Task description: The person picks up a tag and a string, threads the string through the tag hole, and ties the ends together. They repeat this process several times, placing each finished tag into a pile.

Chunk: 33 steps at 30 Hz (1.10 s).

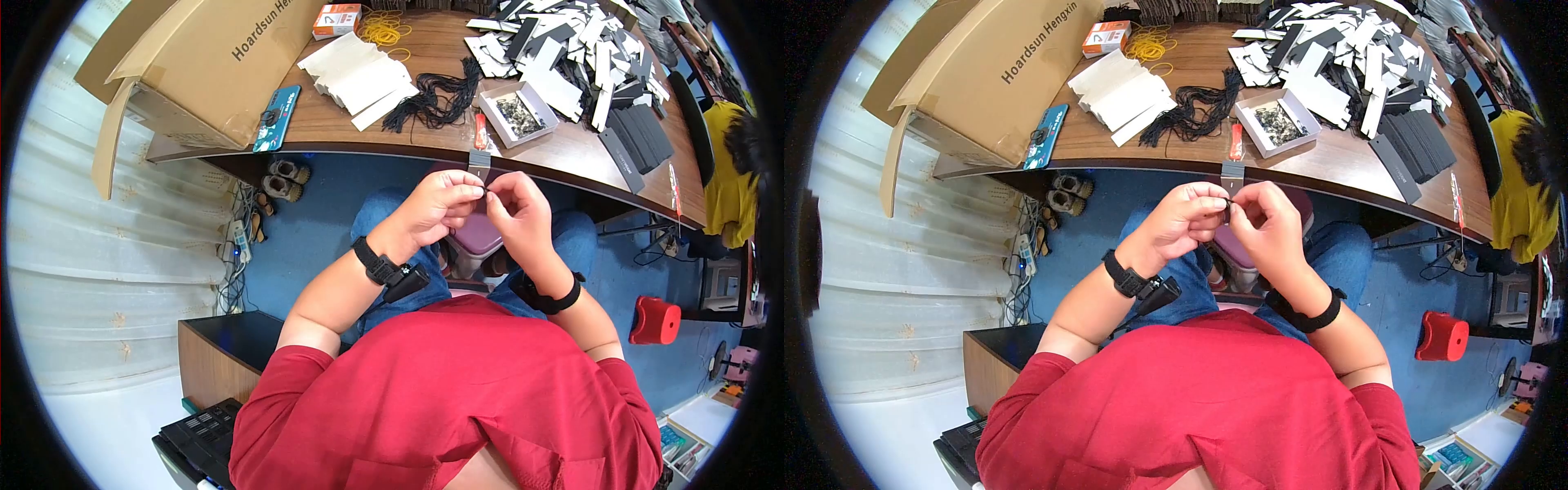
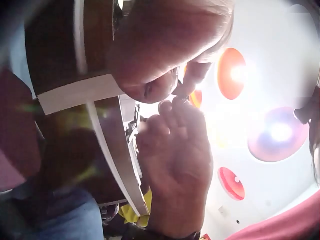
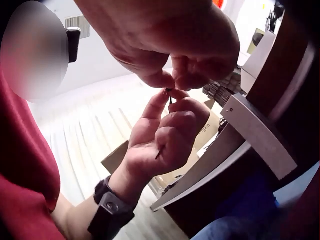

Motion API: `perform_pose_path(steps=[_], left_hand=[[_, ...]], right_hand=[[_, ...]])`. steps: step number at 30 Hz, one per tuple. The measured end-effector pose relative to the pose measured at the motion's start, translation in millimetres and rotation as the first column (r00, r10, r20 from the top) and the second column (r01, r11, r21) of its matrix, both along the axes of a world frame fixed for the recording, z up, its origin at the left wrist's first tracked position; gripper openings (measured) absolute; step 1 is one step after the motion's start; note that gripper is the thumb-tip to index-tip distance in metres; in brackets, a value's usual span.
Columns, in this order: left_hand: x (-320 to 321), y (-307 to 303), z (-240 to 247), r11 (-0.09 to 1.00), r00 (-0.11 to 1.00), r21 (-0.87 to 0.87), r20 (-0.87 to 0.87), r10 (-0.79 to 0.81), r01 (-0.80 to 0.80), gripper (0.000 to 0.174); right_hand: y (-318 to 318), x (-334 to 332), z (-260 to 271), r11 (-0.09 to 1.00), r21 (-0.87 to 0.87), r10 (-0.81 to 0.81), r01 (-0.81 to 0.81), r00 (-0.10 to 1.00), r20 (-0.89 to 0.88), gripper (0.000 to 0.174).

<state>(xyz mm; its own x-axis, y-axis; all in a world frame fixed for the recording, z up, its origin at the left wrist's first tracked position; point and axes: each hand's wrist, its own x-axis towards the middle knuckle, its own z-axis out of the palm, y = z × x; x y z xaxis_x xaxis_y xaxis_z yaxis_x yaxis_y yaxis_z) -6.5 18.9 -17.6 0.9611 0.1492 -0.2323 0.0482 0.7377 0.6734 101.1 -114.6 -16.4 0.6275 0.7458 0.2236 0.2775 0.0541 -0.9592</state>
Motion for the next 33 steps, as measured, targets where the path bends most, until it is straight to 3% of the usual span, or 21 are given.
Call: perform_pose_path(steps=[1,4,8,11,14,17,20,23,26,33], left_hand=[[-1,2,2,1.000,1.000,0.016,0.011,0.005,-0.005,0.005],[0,2,5,0.997,1.000,0.076,0.009,0.019,-0.020,0.005],[0,2,1,0.990,0.998,0.126,0.028,0.065,-0.068,0.006],[0,0,4,0.945,0.992,0.307,-0.013,0.125,-0.115,0.007],[1,-6,13,0.834,0.981,0.518,0.060,0.186,-0.190,0.008],[3,0,0,0.629,0.949,0.713,0.191,0.251,-0.310,0.008],[1,-2,12,0.484,0.962,0.844,0.126,0.242,-0.232,0.008],[0,-3,13,0.381,0.965,0.895,0.166,0.200,-0.233,0.006],[-1,-3,16,0.186,0.964,0.953,0.208,0.164,-0.237,0.004],[1,-3,17,0.182,0.951,0.944,0.238,0.198,-0.274,0.005]], right_hand=[[0,-2,4,0.998,0.025,-0.064,0.061,0.991,0.117,0.014],[-1,0,10,0.994,0.108,-0.075,0.035,0.918,0.389,0.016],[-4,-3,18,0.997,0.074,-0.059,0.034,0.925,0.376,0.016],[-7,-3,22,0.999,0.024,-0.036,0.030,0.948,0.317,0.014],[-4,1,14,0.996,0.063,-0.085,0.067,0.926,0.367,0.011],[-5,2,15,0.996,0.055,-0.089,0.072,0.891,0.445,0.010],[-8,0,15,0.997,0.033,-0.077,0.070,0.889,0.452,0.010],[-10,0,16,0.997,-0.011,-0.063,0.075,0.908,0.415,0.011],[-13,5,13,0.997,-0.019,-0.053,0.068,0.904,0.425,0.010],[-18,6,12,0.997,-0.041,-0.046,0.066,0.925,0.377,0.009]])
